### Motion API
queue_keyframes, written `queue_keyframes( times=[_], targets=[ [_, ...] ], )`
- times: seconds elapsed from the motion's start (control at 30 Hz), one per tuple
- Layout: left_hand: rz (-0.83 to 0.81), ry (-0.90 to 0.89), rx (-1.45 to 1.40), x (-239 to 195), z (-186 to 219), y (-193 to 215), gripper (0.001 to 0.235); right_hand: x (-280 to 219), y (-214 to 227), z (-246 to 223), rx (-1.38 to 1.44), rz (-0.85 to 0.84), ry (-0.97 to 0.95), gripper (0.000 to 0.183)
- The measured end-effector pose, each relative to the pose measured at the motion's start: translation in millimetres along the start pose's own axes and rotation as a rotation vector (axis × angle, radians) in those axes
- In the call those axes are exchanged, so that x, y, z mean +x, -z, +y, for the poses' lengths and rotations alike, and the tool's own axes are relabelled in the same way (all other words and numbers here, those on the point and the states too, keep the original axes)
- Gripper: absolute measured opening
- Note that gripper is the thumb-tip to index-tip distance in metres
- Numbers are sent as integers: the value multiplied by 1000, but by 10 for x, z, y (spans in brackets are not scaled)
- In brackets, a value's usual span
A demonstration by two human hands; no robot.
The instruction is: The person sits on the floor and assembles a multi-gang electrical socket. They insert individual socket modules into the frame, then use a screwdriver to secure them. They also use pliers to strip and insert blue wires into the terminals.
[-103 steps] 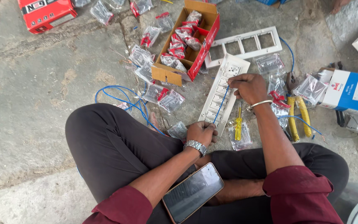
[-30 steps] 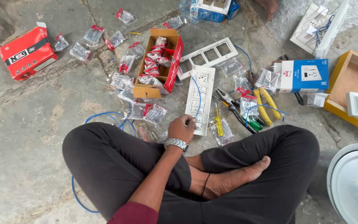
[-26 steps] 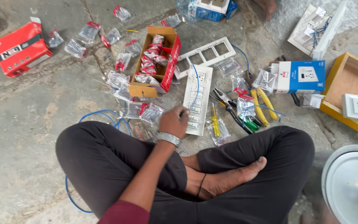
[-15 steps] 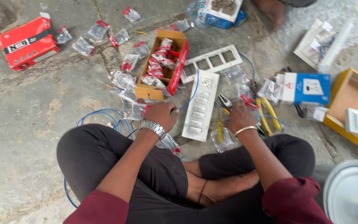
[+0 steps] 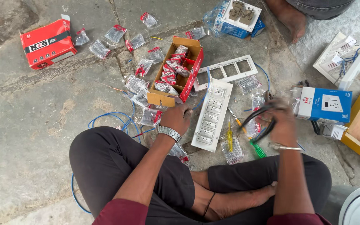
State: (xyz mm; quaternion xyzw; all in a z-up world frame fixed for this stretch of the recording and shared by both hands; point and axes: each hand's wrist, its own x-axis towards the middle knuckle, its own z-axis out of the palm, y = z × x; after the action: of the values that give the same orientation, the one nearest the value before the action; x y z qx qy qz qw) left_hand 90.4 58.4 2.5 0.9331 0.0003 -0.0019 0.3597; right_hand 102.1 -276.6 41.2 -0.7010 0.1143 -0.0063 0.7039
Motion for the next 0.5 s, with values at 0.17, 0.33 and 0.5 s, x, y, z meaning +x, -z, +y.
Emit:
queue_keyframes(
  times=[0.17,0.33,0.5],
  targets=[
    [75,-36,-123,-9,60,32,15,29,247,-143,671,12,-198,27],
    [80,-1,-54,-7,94,90,16,-14,271,-160,454,-43,-550,38],
    [167,-116,-130,-9,58,68,14,-198,20,-107,883,-42,-345,30]
  ],
)
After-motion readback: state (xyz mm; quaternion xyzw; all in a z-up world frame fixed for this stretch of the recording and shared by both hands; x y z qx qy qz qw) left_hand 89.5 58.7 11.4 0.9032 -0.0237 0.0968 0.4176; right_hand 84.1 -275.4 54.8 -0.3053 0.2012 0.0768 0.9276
